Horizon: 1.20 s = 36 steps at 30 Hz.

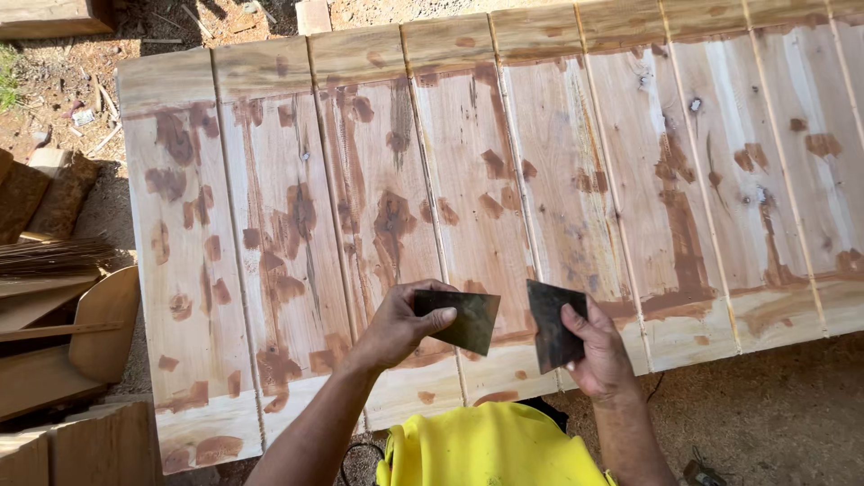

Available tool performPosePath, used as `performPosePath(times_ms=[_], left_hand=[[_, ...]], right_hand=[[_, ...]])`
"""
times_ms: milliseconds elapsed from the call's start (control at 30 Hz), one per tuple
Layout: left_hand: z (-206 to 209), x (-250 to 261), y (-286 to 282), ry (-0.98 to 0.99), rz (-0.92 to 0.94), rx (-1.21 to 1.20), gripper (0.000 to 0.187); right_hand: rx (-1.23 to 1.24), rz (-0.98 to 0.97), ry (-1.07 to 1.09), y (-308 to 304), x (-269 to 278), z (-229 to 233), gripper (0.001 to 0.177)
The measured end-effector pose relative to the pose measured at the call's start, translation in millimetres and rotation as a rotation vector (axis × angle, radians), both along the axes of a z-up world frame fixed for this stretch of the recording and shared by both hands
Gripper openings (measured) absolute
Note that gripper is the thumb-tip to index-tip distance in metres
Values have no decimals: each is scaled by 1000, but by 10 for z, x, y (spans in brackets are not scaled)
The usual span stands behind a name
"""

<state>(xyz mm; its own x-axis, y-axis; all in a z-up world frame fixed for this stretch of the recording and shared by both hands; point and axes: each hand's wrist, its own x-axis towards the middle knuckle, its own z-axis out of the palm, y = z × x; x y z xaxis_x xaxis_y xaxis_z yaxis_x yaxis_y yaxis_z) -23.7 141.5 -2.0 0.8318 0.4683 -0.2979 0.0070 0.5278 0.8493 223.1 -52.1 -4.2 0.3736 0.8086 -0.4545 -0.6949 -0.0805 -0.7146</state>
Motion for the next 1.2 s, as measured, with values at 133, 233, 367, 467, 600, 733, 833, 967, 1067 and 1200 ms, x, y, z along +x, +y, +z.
performPosePath(times_ms=[133,233,367,467,600,733,833,967,1067,1200], left_hand=[[-207,45,-143,1,-139,-182,25],[-378,74,-312,113,-259,-147,30],[-387,-202,-257,297,-350,74,30],[-225,-274,-61,316,-323,125,27],[-15,-207,-95,410,-446,227,29],[234,86,-50,428,-563,389,30],[318,162,-157,470,-610,469,31],[310,274,-248,539,-638,543,35],[212,379,-415,554,-645,560,38],[-18,641,-696,451,-653,404,34]], right_hand=[[-131,14,96,-40,-449,75,38],[-73,23,181,-132,-455,118,38],[-46,70,102,-386,-450,186,35],[-253,84,-6,-416,-432,159,39],[-370,242,-165,-656,-539,175,39],[-402,244,-185,-569,-494,305,45],[-401,280,-183,-594,-503,343,48],[-440,323,-226,-540,-390,237,49],[-431,353,-215,-496,-245,68,48],[-468,174,-152,-593,-1,-295,47]])
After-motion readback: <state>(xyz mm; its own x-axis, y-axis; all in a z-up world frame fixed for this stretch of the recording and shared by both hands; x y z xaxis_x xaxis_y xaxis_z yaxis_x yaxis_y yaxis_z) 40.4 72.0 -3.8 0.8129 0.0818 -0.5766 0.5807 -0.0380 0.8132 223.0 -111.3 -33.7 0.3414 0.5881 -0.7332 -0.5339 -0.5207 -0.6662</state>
